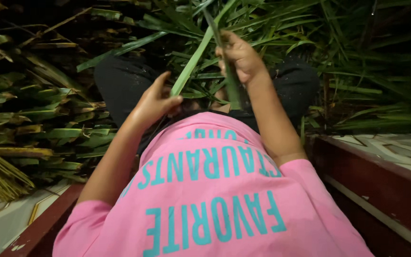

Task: The person sits on the floor and uses a knife to strip the green leafy parts from palm fronds, separating them from the central stalk. The person repeatedly picks up fronds, slices along the stalk, and discards the stalks to the side.

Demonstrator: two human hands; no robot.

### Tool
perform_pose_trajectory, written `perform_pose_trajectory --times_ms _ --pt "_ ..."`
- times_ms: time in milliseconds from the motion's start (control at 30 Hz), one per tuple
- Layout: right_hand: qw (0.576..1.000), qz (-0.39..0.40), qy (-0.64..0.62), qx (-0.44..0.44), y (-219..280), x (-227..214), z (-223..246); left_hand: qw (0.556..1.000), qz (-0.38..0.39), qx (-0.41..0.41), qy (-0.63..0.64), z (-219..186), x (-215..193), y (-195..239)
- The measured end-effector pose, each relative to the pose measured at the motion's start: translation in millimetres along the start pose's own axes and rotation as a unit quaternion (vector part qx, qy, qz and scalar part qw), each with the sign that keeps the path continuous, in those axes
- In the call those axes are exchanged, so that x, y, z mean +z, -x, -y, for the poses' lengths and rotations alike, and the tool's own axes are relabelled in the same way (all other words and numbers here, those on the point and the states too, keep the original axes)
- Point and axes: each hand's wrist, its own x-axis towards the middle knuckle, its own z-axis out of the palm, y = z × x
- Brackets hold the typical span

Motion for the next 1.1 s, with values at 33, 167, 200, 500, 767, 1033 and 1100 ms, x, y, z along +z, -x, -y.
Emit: perform_pose_trajectory --times_ms 33,167,200,500,767,1033,1100 --pt "1.000 -0.002 0.001 -0.002 1.2 4.1 -2.2 1.000 0.003 0.002 -0.001 -1.9 1.4 -10.7" --pt "1.000 -0.001 0.031 -0.008 7.1 21.3 -6.3 0.979 0.091 -0.029 0.179 -10.8 5.2 -53.3" --pt "1.000 0.008 0.016 0.003 9.1 25.4 -6.2 0.964 0.114 -0.055 0.234 -13.5 5.5 -64.7" --pt "0.993 0.068 -0.031 0.088 12.5 35.9 1.5 0.995 0.033 0.004 0.093 -25.8 1.0 -54.2" --pt "0.994 -0.066 0.043 -0.071 -20.7 -70.1 44.9 0.992 0.091 -0.038 0.084 4.7 -48.0 18.9" --pt "0.987 -0.072 0.141 0.037 17.5 64.7 29.2 0.996 0.060 -0.027 0.064 -1.8 -30.4 -21.8" --pt "0.998 0.014 0.009 0.058 7.0 46.4 -19.7 0.994 -0.002 0.029 0.103 11.0 -18.3 -43.2"
